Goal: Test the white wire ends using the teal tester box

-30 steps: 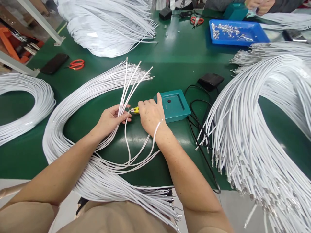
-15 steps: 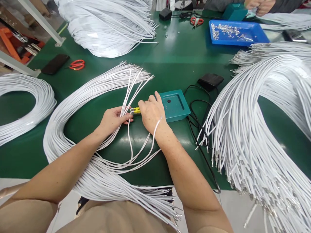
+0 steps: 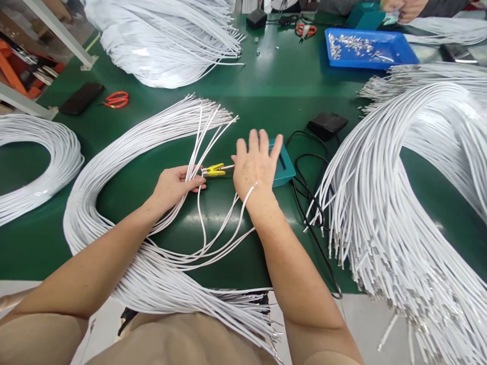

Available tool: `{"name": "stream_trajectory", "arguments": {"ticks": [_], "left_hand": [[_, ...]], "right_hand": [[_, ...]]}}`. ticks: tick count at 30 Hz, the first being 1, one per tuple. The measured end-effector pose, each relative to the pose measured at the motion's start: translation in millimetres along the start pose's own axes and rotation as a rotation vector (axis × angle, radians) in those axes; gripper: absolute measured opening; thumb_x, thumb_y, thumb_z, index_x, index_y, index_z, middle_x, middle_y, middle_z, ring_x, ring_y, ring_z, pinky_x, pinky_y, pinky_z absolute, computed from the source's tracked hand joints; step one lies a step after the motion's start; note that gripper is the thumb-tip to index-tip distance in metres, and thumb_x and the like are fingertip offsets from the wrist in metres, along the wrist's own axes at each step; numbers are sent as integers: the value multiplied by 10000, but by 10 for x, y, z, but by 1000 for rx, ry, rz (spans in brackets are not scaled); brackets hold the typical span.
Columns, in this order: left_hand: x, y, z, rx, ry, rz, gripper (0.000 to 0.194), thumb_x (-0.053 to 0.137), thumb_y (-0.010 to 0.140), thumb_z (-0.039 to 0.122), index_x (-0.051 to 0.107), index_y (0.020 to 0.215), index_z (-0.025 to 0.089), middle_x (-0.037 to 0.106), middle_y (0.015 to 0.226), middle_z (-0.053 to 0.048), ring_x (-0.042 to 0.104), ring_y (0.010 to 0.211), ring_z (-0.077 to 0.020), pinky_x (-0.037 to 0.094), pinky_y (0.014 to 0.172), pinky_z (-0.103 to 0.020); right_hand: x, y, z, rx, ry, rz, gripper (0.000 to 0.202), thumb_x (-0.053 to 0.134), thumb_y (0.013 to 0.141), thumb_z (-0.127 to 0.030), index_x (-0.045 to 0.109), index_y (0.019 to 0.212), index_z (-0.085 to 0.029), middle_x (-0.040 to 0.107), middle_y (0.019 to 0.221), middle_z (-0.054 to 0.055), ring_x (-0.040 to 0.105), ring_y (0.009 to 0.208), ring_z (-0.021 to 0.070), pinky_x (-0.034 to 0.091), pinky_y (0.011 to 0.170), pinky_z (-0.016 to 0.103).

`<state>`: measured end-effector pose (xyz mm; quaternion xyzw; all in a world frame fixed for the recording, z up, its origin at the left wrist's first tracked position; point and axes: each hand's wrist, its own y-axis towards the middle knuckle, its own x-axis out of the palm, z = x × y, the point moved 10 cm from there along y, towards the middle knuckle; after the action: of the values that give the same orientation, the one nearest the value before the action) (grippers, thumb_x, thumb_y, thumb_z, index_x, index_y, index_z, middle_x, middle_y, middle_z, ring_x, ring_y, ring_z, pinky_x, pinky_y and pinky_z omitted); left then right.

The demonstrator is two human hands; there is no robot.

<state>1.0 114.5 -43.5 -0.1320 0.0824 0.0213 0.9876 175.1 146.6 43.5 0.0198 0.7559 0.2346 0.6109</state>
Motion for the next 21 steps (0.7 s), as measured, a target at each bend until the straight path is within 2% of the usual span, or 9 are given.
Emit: {"name": "stream_trajectory", "arguments": {"ticks": [3, 6, 10, 12, 15, 18, 21], "left_hand": [[-11, -3, -3, -12, -14, -14, 441, 789, 671, 281, 696, 1068, 114, 723, 805, -48, 712, 726, -176, 583, 703, -272], [-65, -10, 9, 3, -54, -12, 505, 802, 664, 302, 673, 1115, 115, 712, 795, -35, 702, 724, -170, 570, 705, -279], [-168, -26, 35, 30, -149, 14, 608, 827, 641, 327, 645, 1190, 141, 695, 789, -18, 689, 745, -167, 537, 676, -265], [-176, -32, 32, 21, -189, 2, 584, 836, 631, 339, 666, 1156, 147, 687, 806, -20, 679, 749, -160, 513, 647, -247], [-132, -41, 22, -4, -238, -46, 430, 840, 632, 334, 710, 997, 147, 667, 817, -18, 659, 729, -135, 470, 603, -212], [-83, -59, 31, -18, -264, -88, 343, 843, 633, 317, 712, 905, 154, 650, 778, -10, 640, 725, -120, 445, 594, -190], [-89, -83, 54, -26, -295, -83, 355, 836, 642, 342, 725, 932, 170, 671, 857, -28, 625, 785, -124, 444, 602, -180]], "right_hand": [[43, -18, 112, 63, -85, -7, 392, 462, 942, -269, 515, 1301, -121, 446, 1452, 201, 339, 1375, 365, 140, 1113, 663], [63, -26, 124, 51, -93, -4, 388, 444, 947, -305, 526, 1288, -138, 483, 1426, 186, 376, 1353, 343, 172, 1117, 642], [-74, 1, 242, 92, -28, 61, 371, 426, 951, -333, 580, 1224, -135, 542, 1367, 181, 443, 1302, 326, 210, 1117, 618], [-216, 14, 332, 121, 32, 116, 342, 414, 954, -304, 609, 1187, -150, 584, 1326, 160, 491, 1261, 306, 253, 1110, 591], [-531, -10, 396, 125, 169, 219, 313, 399, 952, -255, 641, 1136, -180, 643, 1251, 123, 559, 1188, 266, 362, 1067, 517], [-935, -101, 338, 71, 307, 293, 297, 412, 948, -237, 653, 1117, -196, 683, 1178, 94, 607, 1123, 238, 454, 990, 446], [-1294, -215, 227, 1, 399, 266, 276, 434, 956, -253, 660, 1108, -213, 709, 1111, 58, 651, 1041, 207, 504, 923, 388]]}}
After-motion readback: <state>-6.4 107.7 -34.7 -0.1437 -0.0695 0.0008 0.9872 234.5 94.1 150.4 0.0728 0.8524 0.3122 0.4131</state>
